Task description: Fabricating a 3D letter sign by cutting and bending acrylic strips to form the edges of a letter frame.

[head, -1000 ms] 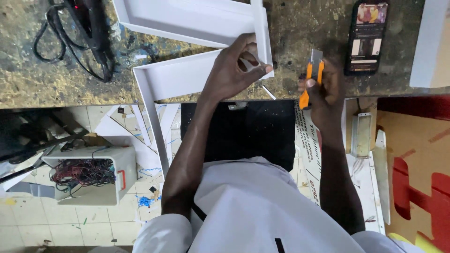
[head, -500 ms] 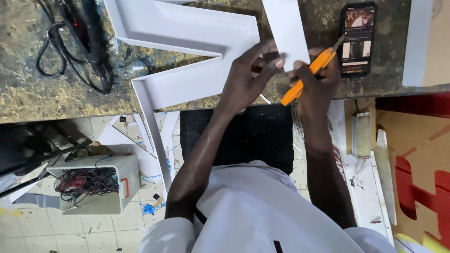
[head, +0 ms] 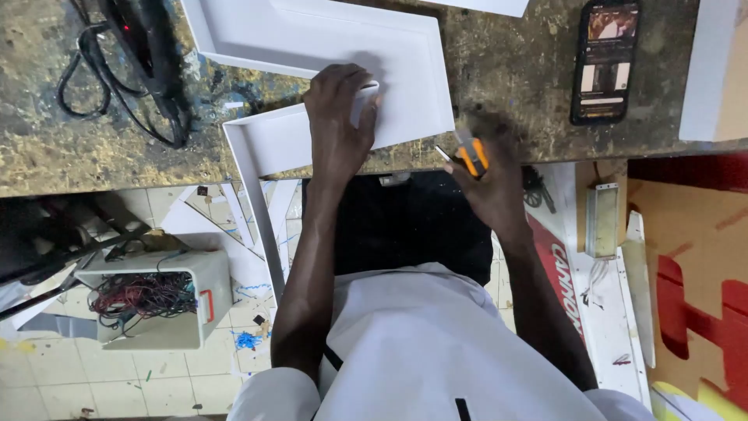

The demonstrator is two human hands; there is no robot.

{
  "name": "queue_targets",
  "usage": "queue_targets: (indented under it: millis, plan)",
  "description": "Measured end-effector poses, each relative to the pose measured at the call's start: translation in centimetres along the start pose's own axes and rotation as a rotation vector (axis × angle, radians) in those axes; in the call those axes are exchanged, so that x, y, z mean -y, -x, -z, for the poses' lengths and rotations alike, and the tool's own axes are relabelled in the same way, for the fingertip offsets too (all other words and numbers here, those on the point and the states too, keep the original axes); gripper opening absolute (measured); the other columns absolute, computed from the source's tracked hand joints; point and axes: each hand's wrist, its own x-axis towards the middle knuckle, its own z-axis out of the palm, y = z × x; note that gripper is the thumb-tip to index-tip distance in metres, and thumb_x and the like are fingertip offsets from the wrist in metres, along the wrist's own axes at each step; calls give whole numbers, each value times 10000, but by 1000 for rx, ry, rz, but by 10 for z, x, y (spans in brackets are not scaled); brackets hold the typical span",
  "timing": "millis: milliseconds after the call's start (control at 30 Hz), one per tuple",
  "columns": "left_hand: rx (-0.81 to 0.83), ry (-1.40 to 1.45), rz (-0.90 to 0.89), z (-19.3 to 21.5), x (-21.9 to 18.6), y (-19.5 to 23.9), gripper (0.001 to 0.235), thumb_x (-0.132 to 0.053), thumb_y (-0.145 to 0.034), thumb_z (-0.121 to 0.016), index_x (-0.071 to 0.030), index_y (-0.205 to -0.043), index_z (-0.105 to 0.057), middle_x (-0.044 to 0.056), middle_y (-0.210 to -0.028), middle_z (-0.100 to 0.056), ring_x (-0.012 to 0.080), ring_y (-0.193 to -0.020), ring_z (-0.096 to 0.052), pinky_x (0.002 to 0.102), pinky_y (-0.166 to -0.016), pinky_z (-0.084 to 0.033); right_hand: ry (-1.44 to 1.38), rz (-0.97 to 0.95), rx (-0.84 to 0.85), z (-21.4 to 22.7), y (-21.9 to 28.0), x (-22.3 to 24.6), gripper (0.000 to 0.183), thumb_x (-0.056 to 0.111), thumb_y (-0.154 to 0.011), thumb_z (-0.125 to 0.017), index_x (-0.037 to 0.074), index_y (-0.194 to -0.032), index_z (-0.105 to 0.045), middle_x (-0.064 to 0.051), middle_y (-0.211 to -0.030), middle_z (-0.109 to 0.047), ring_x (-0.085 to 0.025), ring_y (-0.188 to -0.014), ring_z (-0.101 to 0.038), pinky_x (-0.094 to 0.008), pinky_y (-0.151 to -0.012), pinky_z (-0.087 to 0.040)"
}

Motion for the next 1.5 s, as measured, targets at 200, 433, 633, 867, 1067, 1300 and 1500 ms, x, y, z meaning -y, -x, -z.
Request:
queue_targets:
  millis: [200,433,633,867,1067,1300,1500]
  plan:
    - [-4,-56,-107,-3,15,-3,241,-295,-1157,-707,-105,-1298,-753,83,-1345,-685,326,-1345,-572,499,-979,-380,150,262,-49,-26,7,-37,317,111,-1001,-806,47,-1285,-681,-212,-1128,-756,-456,-986,-726,-526,-817,-546]
    - [68,4,-189,9,54,-33,256,-225,-1017,-949,-86,-1185,-815,80,-1244,-745,328,-1271,-607,498,-989,-396,-225,-16,-165,16,-1,-10,157,112,-1011,-856,113,-1116,-740,-39,-1116,-805,-171,-1026,-751,-358,-956,-588]
    - [152,62,-253,25,68,-74,263,-305,-1105,-876,-76,-1072,-749,98,-1133,-691,328,-1162,-613,493,-994,-325,-391,-84,-214,24,-53,-14,131,70,-1041,-764,126,-1148,-714,-52,-1028,-757,-143,-809,-743,-300,-690,-672]
    - [238,106,-281,31,97,-85,163,-67,-1127,-845,-43,-1209,-706,164,-1237,-684,354,-1080,-655,467,-811,-614,-388,-102,-225,26,-61,18,416,246,-1068,-861,136,-1420,-666,-85,-1287,-767,-203,-1049,-859,-322,-745,-766]
    - [-50,19,-175,39,49,-38,243,-235,-1169,-823,-47,-1302,-746,135,-1492,-580,358,-1388,-555,552,-1064,-606,-119,22,-70,20,-41,23,510,376,-1163,-705,109,-1561,-533,-123,-1467,-667,-280,-1186,-696,-434,-952,-571]
    - [-52,246,-118,33,26,45,72,-53,-1107,-764,-23,-1167,-789,174,-1113,-779,485,-1143,-749,597,-1028,-596,69,498,-15,-9,-29,13,594,293,-1181,-792,-9,-1650,-589,-317,-1206,-650,-624,-1164,-701,-597,-897,-642]
    - [21,192,-62,32,18,57,147,-51,-1117,-767,34,-1237,-769,242,-1215,-741,557,-1280,-679,699,-1173,-498,-2,703,66,-14,-13,37,607,153,-1156,-777,-2,-1689,-532,-302,-1274,-736,-541,-1212,-750,-566,-1003,-643]
